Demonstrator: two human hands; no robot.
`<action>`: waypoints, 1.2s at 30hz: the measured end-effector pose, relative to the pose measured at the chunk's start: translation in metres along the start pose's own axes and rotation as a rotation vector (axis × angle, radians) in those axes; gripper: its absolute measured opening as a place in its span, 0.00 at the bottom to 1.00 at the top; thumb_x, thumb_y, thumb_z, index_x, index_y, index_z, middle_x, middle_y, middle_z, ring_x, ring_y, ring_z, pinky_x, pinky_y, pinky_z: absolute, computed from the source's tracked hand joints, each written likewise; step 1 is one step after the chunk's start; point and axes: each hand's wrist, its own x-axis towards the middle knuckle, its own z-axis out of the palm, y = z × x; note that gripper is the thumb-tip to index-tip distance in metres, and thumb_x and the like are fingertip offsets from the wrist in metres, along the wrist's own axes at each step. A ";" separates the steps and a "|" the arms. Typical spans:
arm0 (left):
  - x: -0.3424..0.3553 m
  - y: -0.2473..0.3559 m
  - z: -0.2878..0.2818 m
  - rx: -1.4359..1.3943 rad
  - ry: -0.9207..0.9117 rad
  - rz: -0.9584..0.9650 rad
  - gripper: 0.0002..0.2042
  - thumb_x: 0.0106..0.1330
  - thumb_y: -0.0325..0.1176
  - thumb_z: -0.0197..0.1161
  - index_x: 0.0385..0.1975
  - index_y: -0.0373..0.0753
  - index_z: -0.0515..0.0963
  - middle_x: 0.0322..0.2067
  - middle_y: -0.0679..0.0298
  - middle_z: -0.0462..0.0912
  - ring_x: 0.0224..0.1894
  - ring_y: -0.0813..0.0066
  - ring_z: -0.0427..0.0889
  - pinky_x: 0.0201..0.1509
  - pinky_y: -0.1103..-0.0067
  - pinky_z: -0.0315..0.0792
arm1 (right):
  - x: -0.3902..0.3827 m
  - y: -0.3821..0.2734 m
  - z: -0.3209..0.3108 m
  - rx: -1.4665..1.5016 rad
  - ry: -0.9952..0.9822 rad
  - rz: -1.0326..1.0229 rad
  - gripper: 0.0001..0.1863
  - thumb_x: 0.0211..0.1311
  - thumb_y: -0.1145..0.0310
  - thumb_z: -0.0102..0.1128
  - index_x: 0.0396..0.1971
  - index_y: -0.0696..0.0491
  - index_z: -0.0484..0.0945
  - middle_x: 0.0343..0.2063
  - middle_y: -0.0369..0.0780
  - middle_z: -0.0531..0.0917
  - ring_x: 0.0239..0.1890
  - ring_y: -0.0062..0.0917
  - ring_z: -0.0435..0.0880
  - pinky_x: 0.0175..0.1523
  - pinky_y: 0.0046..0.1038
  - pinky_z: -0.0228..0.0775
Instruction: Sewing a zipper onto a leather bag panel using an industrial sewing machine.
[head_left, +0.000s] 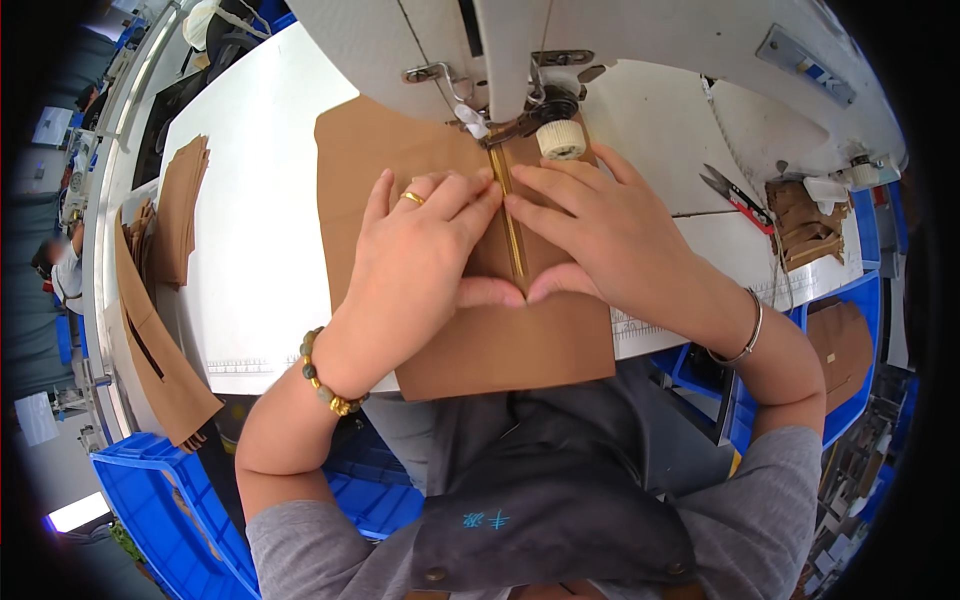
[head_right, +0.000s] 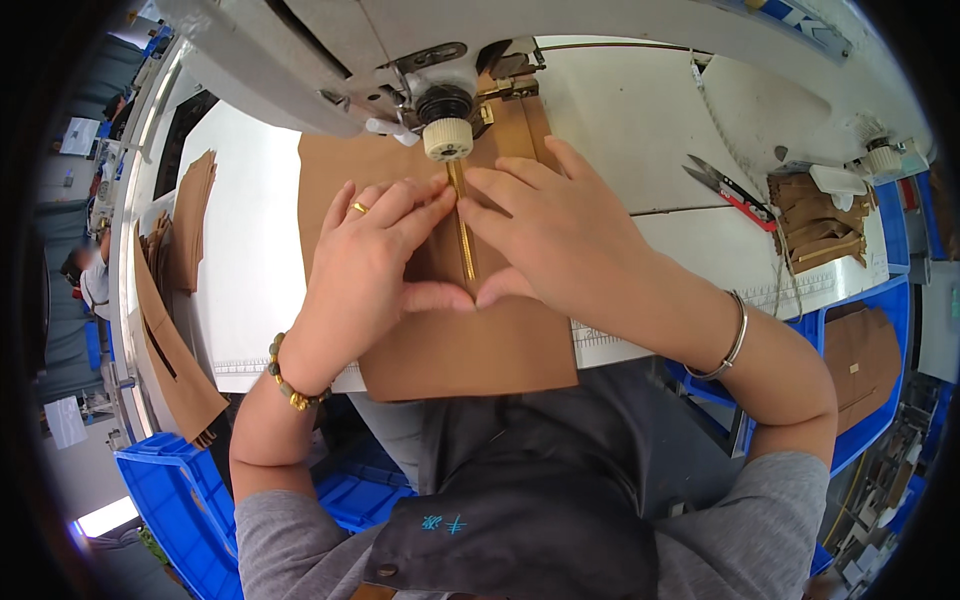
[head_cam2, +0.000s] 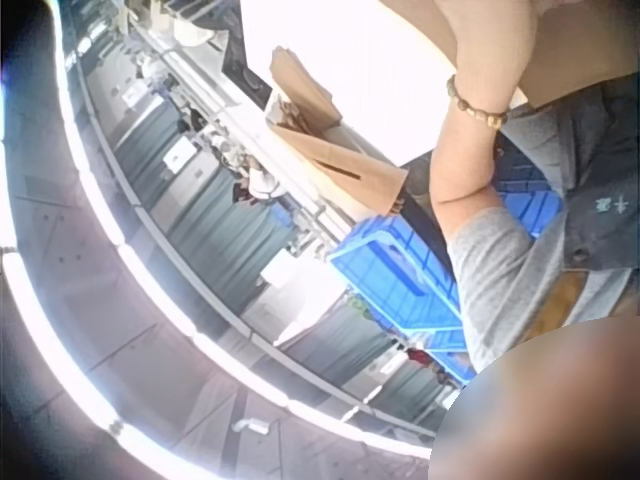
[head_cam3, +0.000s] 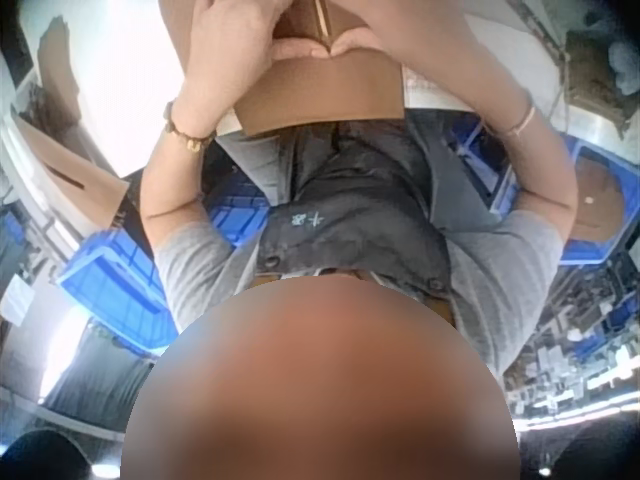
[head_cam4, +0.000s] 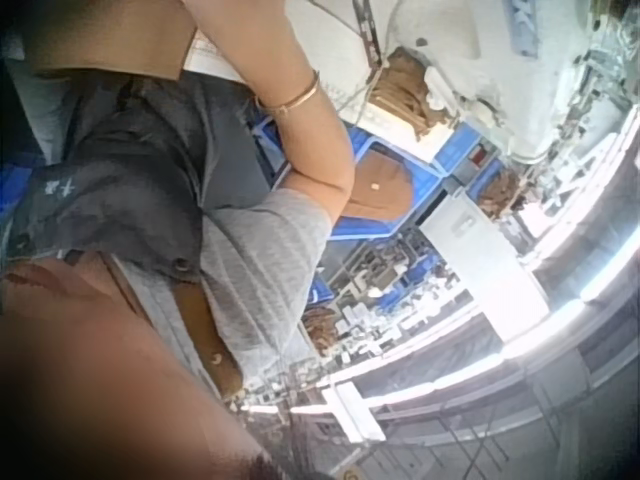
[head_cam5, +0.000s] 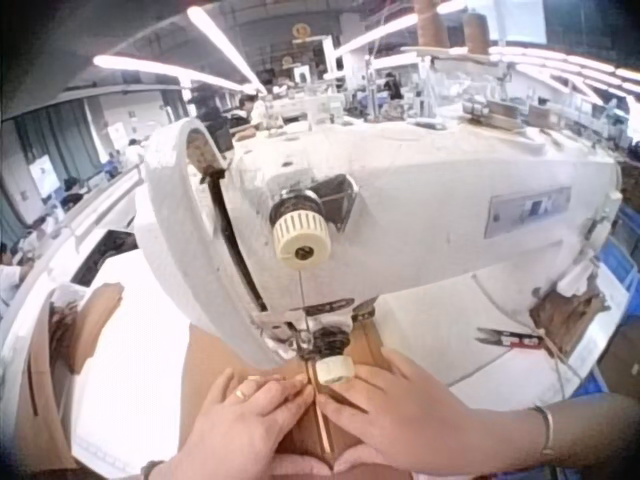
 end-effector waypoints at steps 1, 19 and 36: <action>0.003 -0.002 0.001 0.000 0.007 0.000 0.45 0.43 0.62 0.76 0.62 0.39 0.81 0.60 0.65 0.81 0.61 0.58 0.79 0.74 0.46 0.65 | 0.002 0.002 0.002 -0.018 0.013 0.007 0.40 0.48 0.43 0.76 0.58 0.54 0.84 0.61 0.41 0.81 0.66 0.35 0.75 0.75 0.49 0.60; -0.003 0.001 0.009 -0.117 0.092 -0.032 0.30 0.53 0.48 0.78 0.54 0.37 0.86 0.54 0.58 0.85 0.57 0.54 0.84 0.60 0.64 0.79 | 0.004 0.007 0.004 0.054 0.075 -0.019 0.23 0.53 0.53 0.75 0.48 0.47 0.87 0.51 0.36 0.84 0.56 0.30 0.82 0.70 0.44 0.67; -0.008 0.006 0.010 -0.075 0.136 0.050 0.25 0.56 0.47 0.77 0.49 0.38 0.89 0.51 0.62 0.88 0.61 0.59 0.85 0.67 0.59 0.75 | 0.003 0.000 0.004 0.059 0.129 -0.049 0.17 0.55 0.60 0.75 0.42 0.52 0.89 0.41 0.36 0.83 0.49 0.30 0.84 0.66 0.43 0.70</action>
